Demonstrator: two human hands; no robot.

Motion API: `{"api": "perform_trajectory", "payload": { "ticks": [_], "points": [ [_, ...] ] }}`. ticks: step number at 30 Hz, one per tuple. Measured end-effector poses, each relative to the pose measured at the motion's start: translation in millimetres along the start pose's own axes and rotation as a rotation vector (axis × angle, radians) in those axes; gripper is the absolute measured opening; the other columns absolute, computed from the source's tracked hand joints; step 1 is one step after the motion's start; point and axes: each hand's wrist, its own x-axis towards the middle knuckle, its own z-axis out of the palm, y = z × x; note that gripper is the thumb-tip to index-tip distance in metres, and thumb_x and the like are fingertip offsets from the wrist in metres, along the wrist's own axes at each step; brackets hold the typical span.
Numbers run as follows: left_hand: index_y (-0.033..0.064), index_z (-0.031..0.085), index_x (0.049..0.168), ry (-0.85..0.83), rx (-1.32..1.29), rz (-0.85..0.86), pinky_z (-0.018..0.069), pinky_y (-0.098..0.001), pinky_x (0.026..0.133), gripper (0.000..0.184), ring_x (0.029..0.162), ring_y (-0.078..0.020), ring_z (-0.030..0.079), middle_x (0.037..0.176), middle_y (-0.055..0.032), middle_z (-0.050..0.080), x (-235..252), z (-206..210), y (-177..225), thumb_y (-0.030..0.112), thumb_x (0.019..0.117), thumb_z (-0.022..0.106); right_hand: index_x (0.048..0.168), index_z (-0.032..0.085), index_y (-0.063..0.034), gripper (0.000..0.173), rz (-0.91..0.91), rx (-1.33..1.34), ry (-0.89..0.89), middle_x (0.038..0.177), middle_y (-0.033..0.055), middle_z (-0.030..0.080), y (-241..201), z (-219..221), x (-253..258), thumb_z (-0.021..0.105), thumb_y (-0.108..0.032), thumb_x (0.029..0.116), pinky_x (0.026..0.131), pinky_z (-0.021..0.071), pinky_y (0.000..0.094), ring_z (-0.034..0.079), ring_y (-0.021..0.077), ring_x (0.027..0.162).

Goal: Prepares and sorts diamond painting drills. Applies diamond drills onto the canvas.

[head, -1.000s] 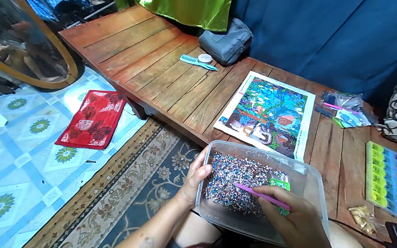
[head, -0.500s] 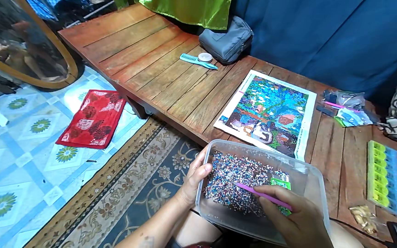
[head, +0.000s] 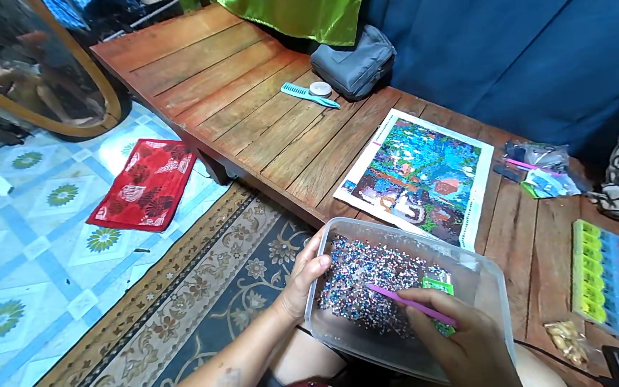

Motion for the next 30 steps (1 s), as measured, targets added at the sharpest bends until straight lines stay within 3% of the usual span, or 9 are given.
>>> {"api": "perform_trajectory", "payload": {
  "ticks": [4,8,18,30],
  "points": [
    [0.0242,0.047,0.148,-0.022,-0.028,0.007,0.0554,-0.0228,0.087,0.082,0.102,-0.0001,0.065,0.122,0.0082,0.067,-0.6,-0.6,0.2,0.066,0.0803,0.069,0.095,0.077,-0.0015,0.022,0.002,0.006,0.000,0.085,0.0072,0.075,1.2,-1.1,-1.1,0.058,-0.010,0.0887,0.074,0.0535,0.0158,0.068,0.0037,0.077],
    [0.0252,0.048,0.146,-0.016,-0.032,0.001,0.0561,-0.0201,0.082,0.081,0.095,0.0014,0.066,0.115,0.0098,0.069,-1.1,0.2,0.8,0.065,0.0799,0.070,0.095,0.077,-0.0013,0.022,-0.001,0.020,0.006,0.083,0.0069,0.074,1.1,-1.2,-0.2,0.058,-0.011,0.0891,0.073,0.0524,0.0147,0.067,0.0027,0.076],
    [0.0242,0.046,0.149,-0.023,-0.019,0.005,0.0556,-0.0227,0.087,0.084,0.102,-0.0004,0.065,0.122,0.0083,0.067,-0.2,-0.7,0.3,0.068,0.0801,0.068,0.094,0.077,-0.0019,0.023,-0.004,0.003,0.003,0.084,0.0067,0.075,1.5,1.6,-0.1,0.058,-0.013,0.0900,0.071,0.0530,0.0165,0.068,0.0037,0.075],
    [0.0262,0.048,0.146,0.001,-0.034,-0.015,0.0560,-0.0211,0.083,0.082,0.097,0.0017,0.066,0.117,0.0107,0.068,-1.5,1.4,2.2,0.067,0.0788,0.069,0.094,0.077,-0.0013,0.022,0.004,0.022,-0.004,0.083,0.0065,0.074,0.5,0.3,-0.7,0.058,-0.011,0.0888,0.072,0.0529,0.0152,0.068,0.0026,0.076]
  ]
}}
